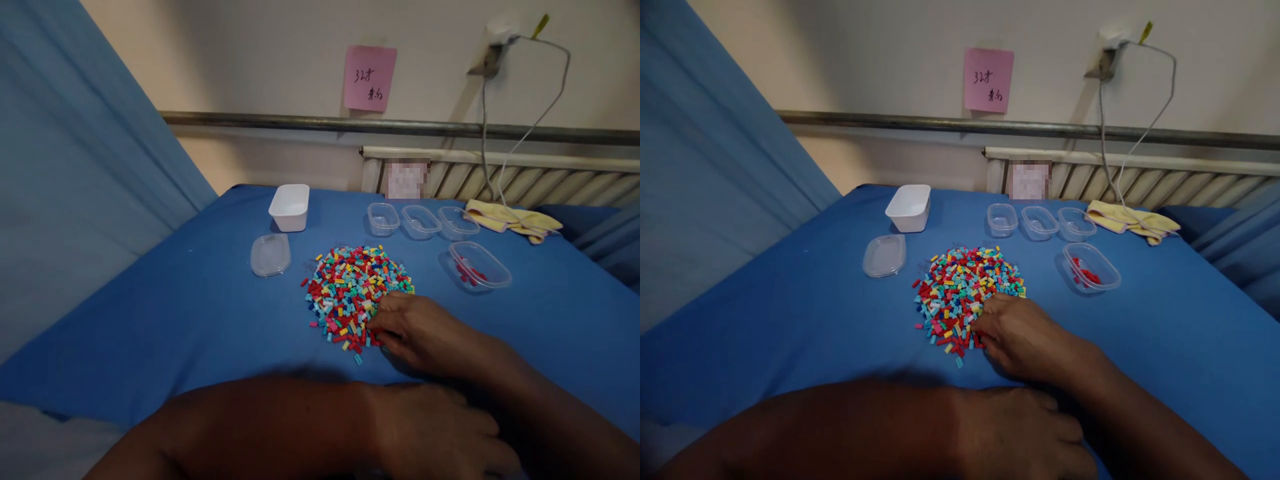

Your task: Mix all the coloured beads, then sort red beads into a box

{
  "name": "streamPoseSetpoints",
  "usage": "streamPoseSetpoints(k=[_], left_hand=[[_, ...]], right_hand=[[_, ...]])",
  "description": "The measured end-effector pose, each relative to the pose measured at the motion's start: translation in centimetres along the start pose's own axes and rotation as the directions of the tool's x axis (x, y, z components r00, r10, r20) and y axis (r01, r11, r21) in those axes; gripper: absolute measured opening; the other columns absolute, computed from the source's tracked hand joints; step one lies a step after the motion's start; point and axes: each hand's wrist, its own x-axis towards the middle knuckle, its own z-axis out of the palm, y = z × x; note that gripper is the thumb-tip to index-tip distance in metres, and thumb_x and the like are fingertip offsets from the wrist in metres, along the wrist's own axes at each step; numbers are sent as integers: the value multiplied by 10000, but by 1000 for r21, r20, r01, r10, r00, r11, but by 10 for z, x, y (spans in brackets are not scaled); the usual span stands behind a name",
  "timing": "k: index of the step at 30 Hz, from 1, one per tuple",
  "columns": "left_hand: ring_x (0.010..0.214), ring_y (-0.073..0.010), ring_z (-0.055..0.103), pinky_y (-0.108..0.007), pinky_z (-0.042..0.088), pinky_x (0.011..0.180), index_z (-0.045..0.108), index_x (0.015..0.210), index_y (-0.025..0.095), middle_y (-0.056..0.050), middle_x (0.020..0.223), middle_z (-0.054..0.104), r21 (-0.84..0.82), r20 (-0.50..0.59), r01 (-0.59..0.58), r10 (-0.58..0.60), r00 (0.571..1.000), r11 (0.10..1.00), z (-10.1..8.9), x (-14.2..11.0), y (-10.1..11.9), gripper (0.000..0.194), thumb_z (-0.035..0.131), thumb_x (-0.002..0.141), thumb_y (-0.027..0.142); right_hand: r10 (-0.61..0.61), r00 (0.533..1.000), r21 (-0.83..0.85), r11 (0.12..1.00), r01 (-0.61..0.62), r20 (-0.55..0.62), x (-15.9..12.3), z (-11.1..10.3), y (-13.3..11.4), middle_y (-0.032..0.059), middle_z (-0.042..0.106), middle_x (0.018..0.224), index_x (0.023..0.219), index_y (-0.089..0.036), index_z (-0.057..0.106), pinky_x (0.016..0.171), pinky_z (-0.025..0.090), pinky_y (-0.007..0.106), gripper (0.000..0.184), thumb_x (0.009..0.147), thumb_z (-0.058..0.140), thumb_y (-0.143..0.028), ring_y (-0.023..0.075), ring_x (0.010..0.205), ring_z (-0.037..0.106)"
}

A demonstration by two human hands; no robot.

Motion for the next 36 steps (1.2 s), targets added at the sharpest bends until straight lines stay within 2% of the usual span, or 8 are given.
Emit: streamPoseSetpoints(k=[7, 15, 21, 25, 28, 33, 36], left_hand=[[1055, -171, 679, -315, 594, 761, 812, 1122, 278, -35, 1292, 699, 54, 4, -8, 8, 1000, 999, 12, -2, -1, 223, 603, 1044, 274], [1012, -177, 677, -329, 605, 859, 821, 1168, 250, -22, 1259, 719, 70, 19, -14, 13, 1000, 997, 6, 1, -3, 238, 627, 1038, 294], [994, -201, 674, -351, 609, 827, 835, 1128, 260, -16, 1224, 729, 83, 44, -25, 22, 999, 996, 8, 2, -5, 227, 645, 1017, 317], [967, -201, 671, -361, 608, 799, 832, 1141, 274, -24, 1241, 716, 100, 2, -12, 12, 1000, 995, 14, 1, -3, 235, 635, 1021, 319], [973, -186, 671, -343, 610, 792, 832, 1128, 256, -20, 1236, 718, 72, 7, -15, 14, 1000, 997, 16, 1, -2, 213, 664, 1014, 320], [1000, -178, 674, -335, 611, 796, 830, 1154, 249, -12, 1242, 721, 59, 13, -17, 17, 1000, 998, 13, 1, -3, 227, 663, 1011, 307], [1022, -192, 681, -338, 613, 833, 828, 1143, 260, -32, 1191, 723, 73, -3, -24, 24, 1000, 997, 10, 0, -3, 234, 635, 1020, 306]], right_hand=[[113, 993, 73, 991, -116, 39, -2, -2, 0, 52, 743, 963, 1004, -210, 729, 816, 489, 328, 129, 961, 636, -132, 206, 909, 658], [138, 990, 24, 990, -139, 13, 4, 3, -1, 64, 748, 968, 1013, -200, 751, 833, 491, 349, 152, 981, 616, -139, 222, 929, 673], [60, 997, 26, 998, -62, 49, 5, 2, -6, 60, 748, 965, 992, -203, 760, 815, 492, 325, 188, 1022, 593, -121, 203, 922, 668], [82, 996, -40, 996, -81, 45, 6, 7, -3, 71, 731, 944, 980, -188, 751, 783, 476, 331, 146, 1003, 619, -130, 208, 890, 650], [100, 994, -71, 993, -97, 44, 5, 8, 0, 63, 705, 894, 931, -188, 748, 745, 440, 324, 186, 1007, 594, -115, 200, 855, 621], [92, 994, -149, 985, -82, 62, 6, 5, -2, 48, 675, 882, 907, -196, 724, 661, 345, 318, 164, 1013, 613, -140, 177, 778, 557], [69, 997, -191, 980, -58, 47, 7, 4, -4, 57, 681, 897, 908, -187, 708, 676, 359, 324, 142, 1013, 618, -154, 190, 805, 563]])
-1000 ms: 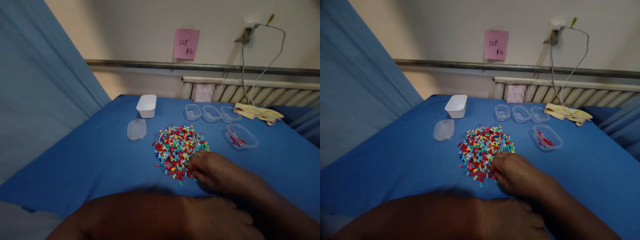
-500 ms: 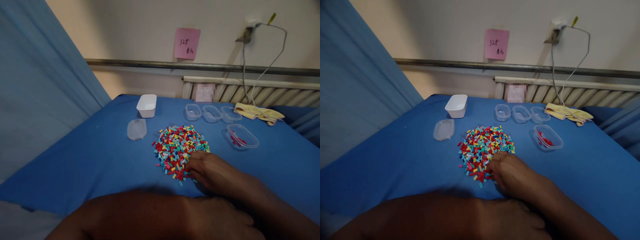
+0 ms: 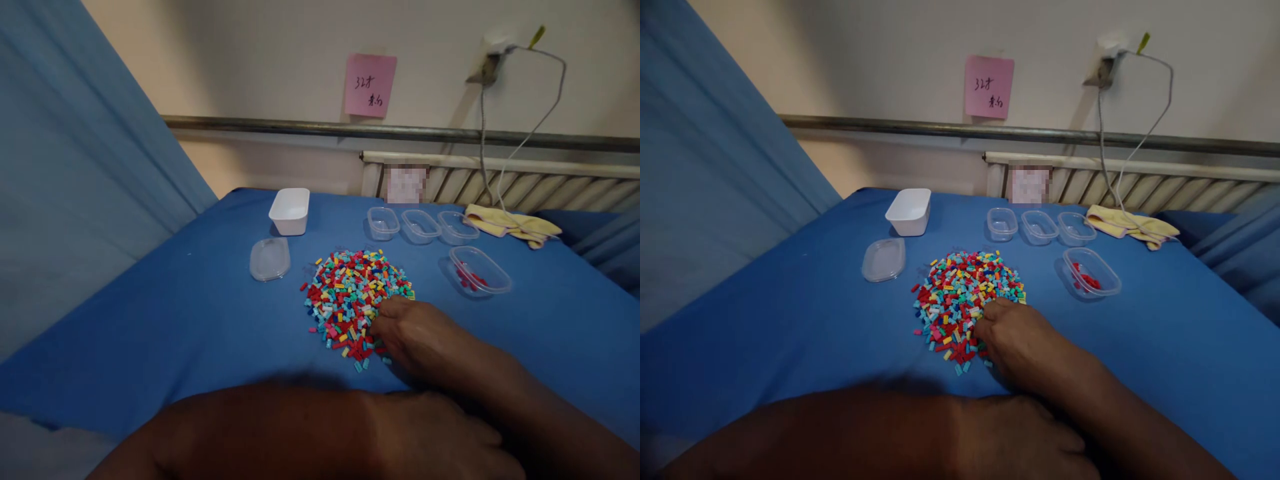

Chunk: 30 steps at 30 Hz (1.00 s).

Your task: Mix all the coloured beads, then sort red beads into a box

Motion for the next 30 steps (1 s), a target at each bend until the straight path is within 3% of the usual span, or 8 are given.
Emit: streamPoseSetpoints(k=[4, 7, 12, 15, 20, 22, 28, 30], left_hand=[[1008, -198, 692, -347, 618, 825, 820, 1117, 285, -46, 1180, 728, -28, -18, 27, -28, 999, 999, -1, -2, 1, 210, 625, 1040, 297], [1051, -177, 699, -321, 606, 767, 801, 1096, 271, -35, 1235, 731, -81, -21, 46, -47, 999, 996, -1, -4, 2, 170, 638, 1049, 284], [955, -147, 701, -311, 582, 749, 740, 1092, 208, -15, 1077, 751, -173, 7, 108, -108, 994, 979, 6, -6, 0, 143, 610, 1079, 266], [867, -149, 674, -310, 565, 727, 703, 1075, 199, 0, 982, 723, -167, 46, 160, -154, 987, 973, 13, -6, -3, 116, 684, 1048, 310], [809, -159, 624, -320, 509, 691, 669, 1038, 199, 8, 923, 666, -95, 37, 158, -155, 987, 983, 24, -10, -6, 162, 747, 1024, 340], [805, -161, 608, -321, 497, 701, 656, 1045, 191, 8, 905, 646, -93, 23, 136, -134, 991, 986, 26, -13, -7, 149, 731, 1038, 319], [775, -161, 562, -317, 486, 721, 638, 1036, 181, 12, 878, 613, -127, -74, 141, -151, 986, 982, 16, -17, -7, 161, 632, 1110, 324], [847, -175, 576, -335, 488, 733, 666, 1065, 179, 1, 928, 628, -122, -100, 103, -115, 988, 987, 11, -17, -5, 152, 605, 1122, 307]], right_hand=[[-12, 999, 44, 999, 14, -39, -2, -3, 3, 58, 683, 903, 912, -185, 676, 699, 401, 320, 126, 1009, 606, -145, 189, 803, 571], [18, 993, 258, 966, 13, -118, -8, -9, 10, 42, 702, 929, 961, -198, 685, 743, 450, 303, 156, 1049, 560, -163, 171, 820, 603], [268, 944, 663, 745, -76, -194, -23, -24, 38, 13, 721, 891, 1037, -214, 725, 673, 485, 273, 152, 1054, 613, -315, 153, 754, 621], [469, 834, 747, 656, -107, -292, -37, -35, 66, 34, 741, 902, 1053, -205, 740, 680, 519, 291, 256, 1003, 694, -451, 168, 765, 644], [748, 511, 799, 574, -179, -424, -70, -46, 115, 43, 729, 840, 1064, -181, 739, 626, 514, 304, 416, 886, 785, -554, 167, 695, 621], [784, 434, 779, 577, -245, -444, -80, -45, 130, 49, 730, 823, 1051, -173, 748, 624, 510, 313, 394, 883, 770, -529, 176, 692, 627], [654, 422, 462, 750, -474, -628, -88, -35, 144, 104, 811, 981, 1169, -179, 798, 761, 571, 395, 360, 969, 638, -432, 241, 815, 715], [577, 458, 357, 801, -481, -677, -89, -33, 142, 115, 823, 1068, 1159, -194, 804, 819, 585, 411, 343, 998, 609, -426, 259, 891, 744]])
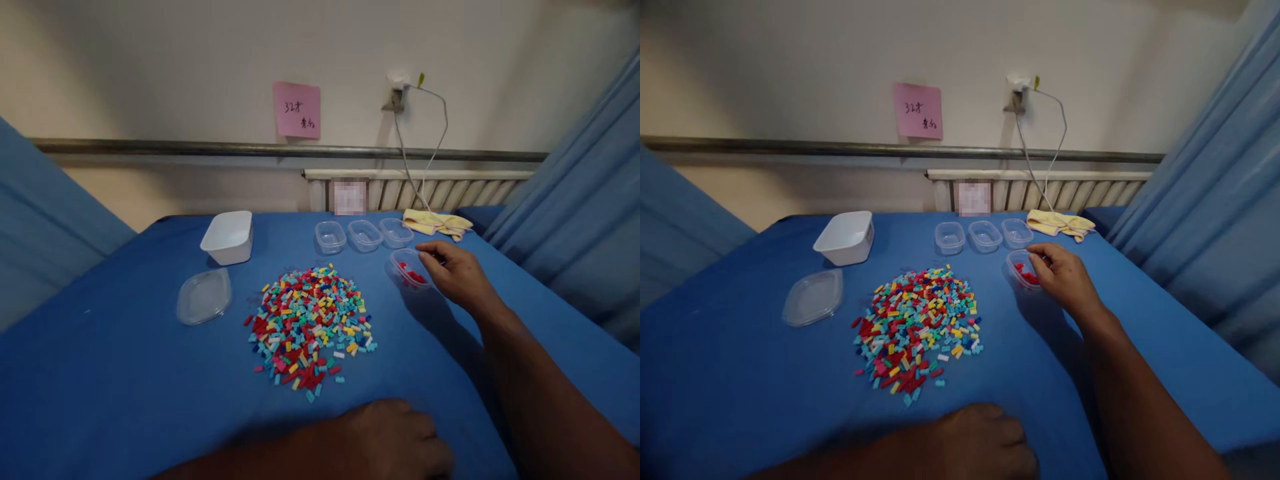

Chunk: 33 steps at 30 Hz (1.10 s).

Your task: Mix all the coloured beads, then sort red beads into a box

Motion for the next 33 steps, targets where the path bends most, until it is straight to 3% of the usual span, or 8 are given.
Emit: streamPoseSetpoints(k=[6, 9, 11, 15, 17, 23, 28, 33], left_hand=[[934, -205, 596, -374, 518, 694, 779, 1136, 194, -19, 1039, 688, -18, 96, -69, 71, 993, 997, -21, 9, 9, 213, 603, 1101, 309], [960, -194, 635, -359, 555, 699, 814, 1131, 240, -3, 1098, 736, -27, 182, -63, 67, 981, 998, -30, 17, 11, 173, 687, 1043, 316], [1004, -190, 664, -361, 575, 729, 814, 1150, 266, 11, 1152, 751, -27, 196, -76, 80, 977, 997, -31, 19, 11, 177, 693, 1028, 307], [1064, -162, 704, -319, 592, 811, 775, 1226, 201, -33, 1197, 749, -105, 184, -134, 152, 971, 985, -23, 18, 12, 266, 584, 1049, 258], [1049, -169, 713, -300, 594, 848, 744, 1260, 123, -69, 1147, 752, -171, 189, -129, 161, 969, 977, -19, 17, 12, 316, 544, 1052, 251], [1062, -189, 725, -331, 604, 842, 772, 1143, 165, -78, 1103, 746, -169, 151, -122, 148, 977, 978, -20, 21, 14, 280, 520, 1051, 241], [1115, -190, 716, -333, 607, 890, 782, 1181, 186, -74, 1137, 756, -128, 181, -117, 140, 973, 985, -28, 26, 16, 302, 513, 1048, 214], [1098, -195, 710, -337, 603, 929, 810, 1083, 236, -39, 1237, 757, -79, 189, -188, 199, 962, 979, -32, 28, 17, 303, 514, 1021, 209]], right_hand=[[-225, 933, -134, 953, 270, 280, -10, 5, 3, 114, 830, 1102, 1149, -230, 796, 816, 593, 427, 286, 1000, 642, -420, 296, 926, 777], [-332, 917, -79, 931, 356, 221, -18, 11, -24, 128, 815, 1129, 1149, -220, 777, 872, 586, 446, 237, 1033, 626, -363, 310, 1022, 763], [-427, 870, 117, 904, 411, 247, -29, 18, -58, 105, 807, 1109, 1168, -228, 754, 874, 582, 394, 188, 1054, 634, -317, 260, 1015, 749], [-618, 537, 478, 786, 392, 574, -60, 37, -117, 49, 789, 1033, 1146, -231, 740, 851, 556, 315, 173, 1089, 577, -221, 185, 944, 723], [-603, 459, 436, 794, 423, 652, -71, 47, -130, 52, 770, 983, 1089, -207, 743, 810, 532, 320, 190, 1081, 554, -187, 190, 896, 701], [-514, 454, 309, 837, 451, 728, -77, 56, -130, 49, 723, 937, 948, -183, 702, 714, 457, 312, 165, 1050, 574, -160, 184, 808, 641], [-552, 510, 390, 831, 395, 660, -79, 57, -141, 63, 733, 1057, 1179, -208, 715, 840, 501, 317, 210, 1067, 544, -161, 193, 950, 663], [-589, 422, 355, 782, 513, 689, -82, 66, -156, 77, 694, 950, 1080, -183, 755, 713, 455, 320, 296, 1114, 462, -208, 198, 830, 603]])
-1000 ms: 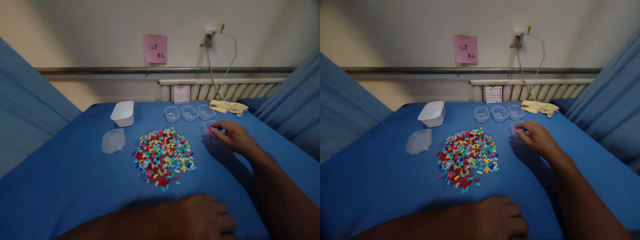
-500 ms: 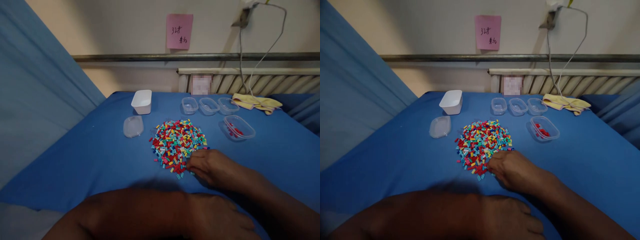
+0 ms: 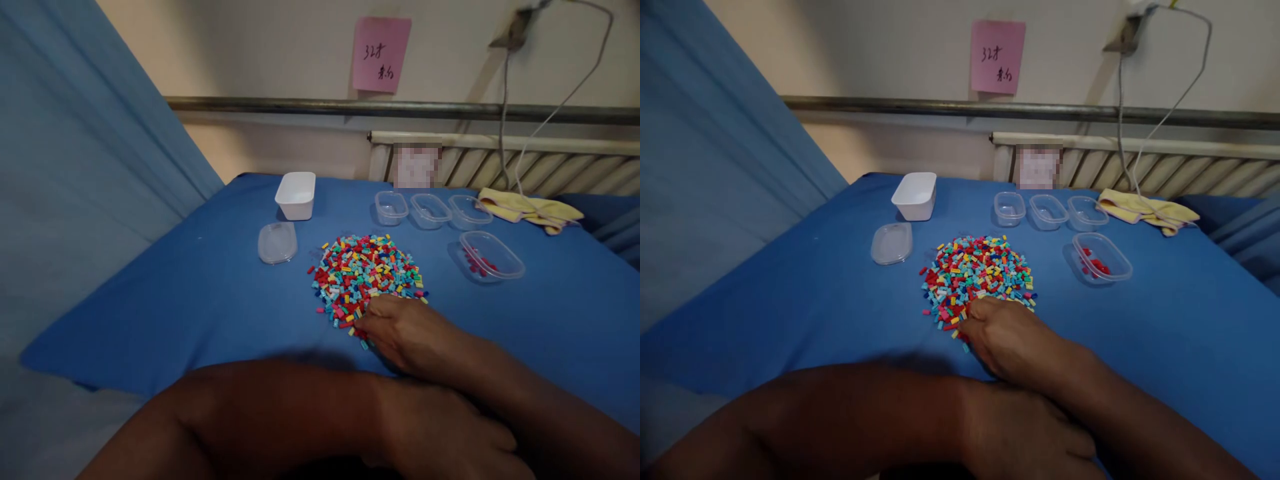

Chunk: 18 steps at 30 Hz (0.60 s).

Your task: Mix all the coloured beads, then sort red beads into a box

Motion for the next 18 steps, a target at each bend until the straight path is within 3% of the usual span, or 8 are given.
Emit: streamPoseSetpoints(k=[2, 5, 10, 13, 18], left_hand=[[1135, -202, 696, -352, 603, 921, 811, 1123, 219, -42, 1274, 749, 30, -20, 12, -11, 1000, 999, 2, -1, 1, 315, 512, 1025, 207], [1128, -201, 695, -353, 604, 876, 796, 1150, 192, -59, 1265, 739, -14, -45, 21, -22, 999, 1000, 10, -3, 2, 307, 514, 1028, 192], [1093, -223, 710, -360, 598, 851, 705, 1165, 112, -114, 1099, 729, -231, -47, 36, -48, 998, 972, 19, -7, -5, 297, 459, 1026, 202], [1089, -231, 713, -371, 594, 814, 644, 1187, 130, -108, 1107, 723, -335, -31, 29, -41, 999, 942, 19, -8, -10, 279, 449, 1015, 231], [1073, -245, 716, -386, 595, 811, 633, 1195, 134, -121, 1171, 726, -351, -34, 40, -56, 998, 936, 17, -7, -11, 281, 443, 1021, 249]], right_hand=[[39, 999, -20, 999, -38, 26, -2, 0, 4, 70, 690, 925, 1001, -184, 751, 698, 440, 317, 311, 1118, 463, -207, 189, 799, 595], [87, 996, 15, 996, -87, -3, -11, -2, 15, 70, 716, 970, 1037, -196, 749, 793, 475, 324, 239, 1095, 517, -194, 197, 884, 637], [155, 988, 128, 980, -154, 3, -25, -13, 26, 52, 726, 960, 1039, -202, 736, 806, 489, 318, 164, 1023, 582, -146, 190, 878, 646], [195, 981, 180, 965, -189, -20, -27, -22, 25, 46, 723, 978, 1133, -200, 727, 778, 487, 310, 195, 1004, 595, -138, 182, 857, 645], [186, 980, 97, 979, -179, -67, -24, -18, 29, 71, 725, 1007, 1113, -195, 744, 829, 504, 334, 199, 1035, 568, -145, 204, 921, 663]])
